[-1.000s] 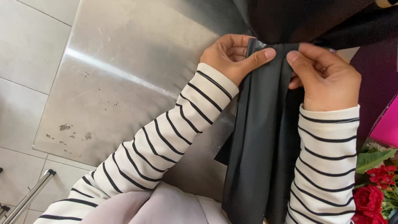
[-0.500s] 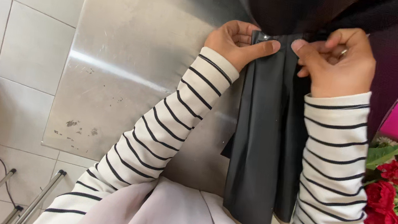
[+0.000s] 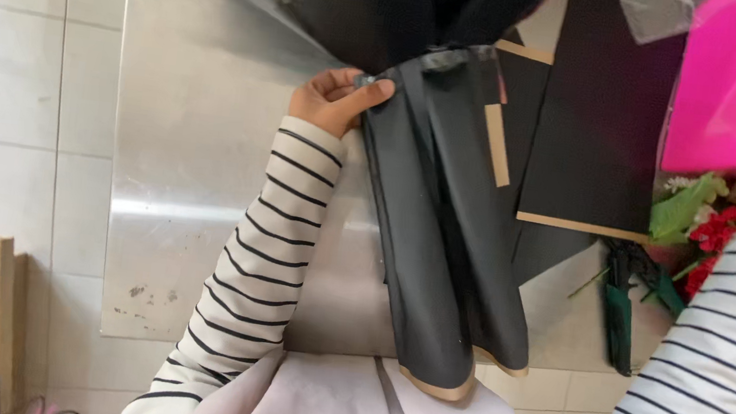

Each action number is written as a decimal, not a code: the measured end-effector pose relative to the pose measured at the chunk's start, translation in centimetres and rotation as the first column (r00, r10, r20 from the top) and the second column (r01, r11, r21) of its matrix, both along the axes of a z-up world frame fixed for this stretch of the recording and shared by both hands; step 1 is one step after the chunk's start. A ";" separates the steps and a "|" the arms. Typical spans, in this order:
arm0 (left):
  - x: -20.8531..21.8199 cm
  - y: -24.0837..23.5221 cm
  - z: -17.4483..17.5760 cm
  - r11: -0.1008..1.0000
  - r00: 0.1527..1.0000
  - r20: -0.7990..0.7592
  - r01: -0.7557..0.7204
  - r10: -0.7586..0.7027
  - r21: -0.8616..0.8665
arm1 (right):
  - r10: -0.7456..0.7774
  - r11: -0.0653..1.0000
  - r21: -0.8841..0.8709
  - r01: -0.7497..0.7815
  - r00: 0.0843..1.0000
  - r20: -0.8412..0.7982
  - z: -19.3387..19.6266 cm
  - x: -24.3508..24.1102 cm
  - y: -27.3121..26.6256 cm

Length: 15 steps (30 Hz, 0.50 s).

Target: The person folds and tapes black paper sheets to a flower bouquet using scissors and tape.

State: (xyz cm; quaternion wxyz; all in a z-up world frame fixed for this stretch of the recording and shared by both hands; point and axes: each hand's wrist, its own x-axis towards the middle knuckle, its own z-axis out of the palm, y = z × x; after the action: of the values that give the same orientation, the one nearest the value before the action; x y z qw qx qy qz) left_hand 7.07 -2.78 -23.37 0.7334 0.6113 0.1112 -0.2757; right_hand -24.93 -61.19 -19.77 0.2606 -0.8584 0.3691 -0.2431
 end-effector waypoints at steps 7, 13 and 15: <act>0.3 0.4 0.2 0.981 0.994 -0.085 -0.089 0.075 -0.170 | -0.084 0.941 -0.319 0.111 0.992 0.098 -4.1 3.1 2.5; 1.2 0.4 -1.5 0.983 0.997 -0.036 -0.078 0.073 -0.167 | -0.215 0.975 0.073 0.209 0.974 0.075 -1.0 6.7 4.0; 1.0 1.0 -2.2 0.961 0.994 -0.073 -0.095 0.079 -0.258 | -0.316 0.920 0.235 0.313 0.948 -0.024 1.0 7.0 6.7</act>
State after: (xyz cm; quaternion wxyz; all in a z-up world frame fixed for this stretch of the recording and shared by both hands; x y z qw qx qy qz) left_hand 8.03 -1.81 -25.57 0.8152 0.4950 0.1233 -0.2742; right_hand -17.89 -54.47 -18.80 0.3208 -0.7492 0.5264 -0.2424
